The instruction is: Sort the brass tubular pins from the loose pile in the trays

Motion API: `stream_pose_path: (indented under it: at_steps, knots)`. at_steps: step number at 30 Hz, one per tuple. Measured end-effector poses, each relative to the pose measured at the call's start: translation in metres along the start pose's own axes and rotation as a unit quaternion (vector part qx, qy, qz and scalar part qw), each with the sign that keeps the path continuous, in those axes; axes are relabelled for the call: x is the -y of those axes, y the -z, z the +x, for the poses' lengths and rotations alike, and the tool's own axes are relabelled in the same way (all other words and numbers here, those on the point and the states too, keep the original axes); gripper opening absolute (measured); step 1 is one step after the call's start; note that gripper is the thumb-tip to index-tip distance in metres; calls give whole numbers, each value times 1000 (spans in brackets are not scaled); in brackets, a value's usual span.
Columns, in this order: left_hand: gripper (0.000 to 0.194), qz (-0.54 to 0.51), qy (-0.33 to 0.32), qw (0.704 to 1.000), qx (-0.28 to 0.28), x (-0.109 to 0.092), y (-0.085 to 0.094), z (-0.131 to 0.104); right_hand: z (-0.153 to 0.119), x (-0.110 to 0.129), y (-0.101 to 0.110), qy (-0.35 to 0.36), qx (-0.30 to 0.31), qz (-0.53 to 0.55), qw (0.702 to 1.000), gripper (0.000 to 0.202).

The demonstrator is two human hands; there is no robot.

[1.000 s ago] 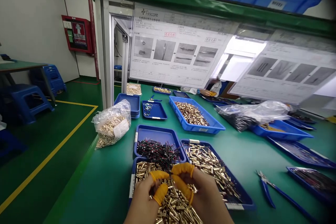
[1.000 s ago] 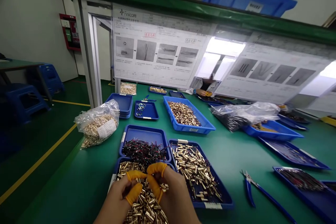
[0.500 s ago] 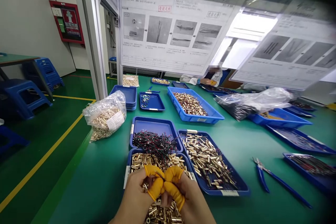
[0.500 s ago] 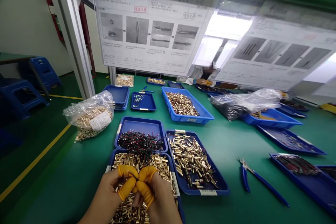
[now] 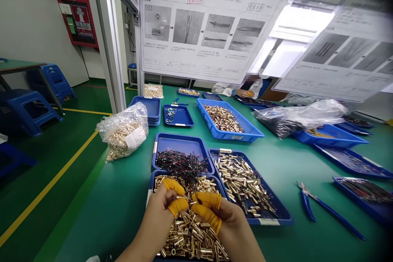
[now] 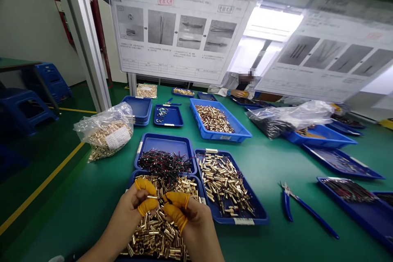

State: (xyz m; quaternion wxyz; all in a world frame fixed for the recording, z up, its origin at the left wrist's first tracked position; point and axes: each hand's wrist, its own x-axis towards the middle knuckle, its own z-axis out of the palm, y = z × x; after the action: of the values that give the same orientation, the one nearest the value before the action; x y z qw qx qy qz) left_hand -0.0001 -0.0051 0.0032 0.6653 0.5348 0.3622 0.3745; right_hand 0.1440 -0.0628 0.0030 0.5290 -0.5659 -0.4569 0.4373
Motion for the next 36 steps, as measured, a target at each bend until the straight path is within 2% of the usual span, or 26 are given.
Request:
stream_pose_path:
  at_steps: [2,5,8,11,16,28,36]
  knots:
    - [6,6,-17,999,26,0,0,0,-2,2,2,2,13,-29,999,16]
    - [12,49,-57,996,46,2,1,-1,-3,5,2,29,16,-76,997,25]
    - [15,87,-63,993,37,5,3,-1,-3,6,-1,63,7,-126,990,22]
    - [16,100,-56,993,21,6,4,0,-5,8,-5,74,5,-160,984,22]
    - [17,103,-56,993,25,4,2,-1,-8,12,-8,93,-4,-216,972,27]
    - [16,123,-47,991,25,3,3,-2,-6,15,-6,95,24,-233,967,30]
    - [16,57,-42,997,42,3,1,0,-7,19,-7,108,17,-238,965,26]
